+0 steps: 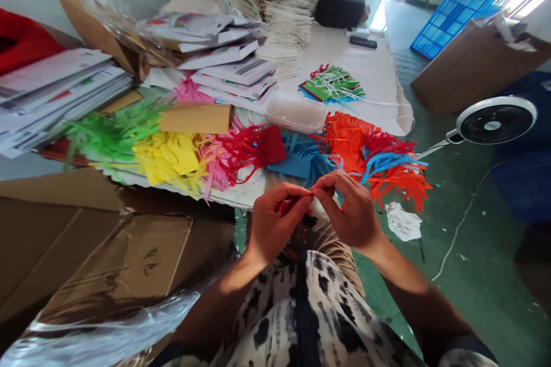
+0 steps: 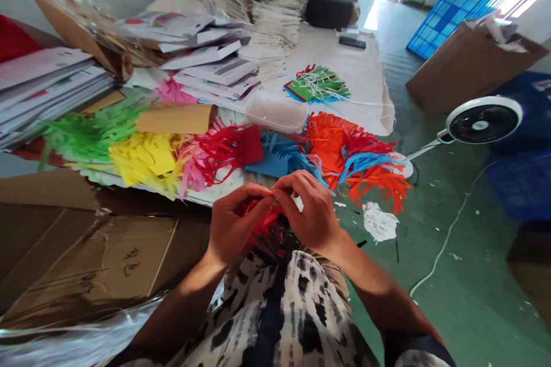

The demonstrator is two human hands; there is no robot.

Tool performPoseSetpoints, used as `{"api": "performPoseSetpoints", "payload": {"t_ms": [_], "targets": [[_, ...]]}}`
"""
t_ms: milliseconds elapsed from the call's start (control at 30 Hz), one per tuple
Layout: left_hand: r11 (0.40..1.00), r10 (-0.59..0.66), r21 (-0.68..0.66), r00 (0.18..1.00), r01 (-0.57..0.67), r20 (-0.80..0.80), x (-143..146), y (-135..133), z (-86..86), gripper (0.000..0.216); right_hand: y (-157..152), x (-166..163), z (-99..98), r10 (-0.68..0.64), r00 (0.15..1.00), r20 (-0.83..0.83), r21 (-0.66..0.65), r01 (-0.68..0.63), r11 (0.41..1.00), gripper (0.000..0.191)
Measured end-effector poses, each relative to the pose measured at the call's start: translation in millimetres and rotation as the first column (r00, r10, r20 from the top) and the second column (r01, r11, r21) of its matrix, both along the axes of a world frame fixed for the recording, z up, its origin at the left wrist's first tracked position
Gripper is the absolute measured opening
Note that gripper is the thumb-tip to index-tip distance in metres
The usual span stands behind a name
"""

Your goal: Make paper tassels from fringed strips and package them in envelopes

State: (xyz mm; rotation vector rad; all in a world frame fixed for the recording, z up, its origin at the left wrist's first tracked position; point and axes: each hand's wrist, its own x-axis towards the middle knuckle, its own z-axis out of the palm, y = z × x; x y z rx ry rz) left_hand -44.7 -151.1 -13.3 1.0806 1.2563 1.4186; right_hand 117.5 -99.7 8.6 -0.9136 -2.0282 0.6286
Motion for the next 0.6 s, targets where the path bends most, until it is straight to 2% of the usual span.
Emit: {"api": "performPoseSetpoints", "payload": {"t_ms": [200,367,533,600], "targets": [[0.998,-0.067,0.018,0.986,0.065,0.156,1,-2,-1.8,0.039,-4,4,-0.3,-0.08,0.996,-0.05,-0.063,0.077,0.995,0.014],[0.999,0.0,0.033,0.995,-0.003,0.098,3,-5,-2.0,0.028,-8,9,-3.0,0.027,0.999,-0.045,-0.147,-0.033,0.989,0.009],[0.999,-0.012,0.038,0.995,0.008,0.095,6,-7,-4.7,0.019,-16,15,-5.5,-0.096,0.991,-0.094,-0.137,0.083,0.987,0.009],[0.998,-0.037,0.051,0.995,0.033,0.095,7,-8,-5.1,0.018,-18,17,-5.2,-0.099,0.991,-0.085,-0.152,0.086,0.985,0.01]]}}
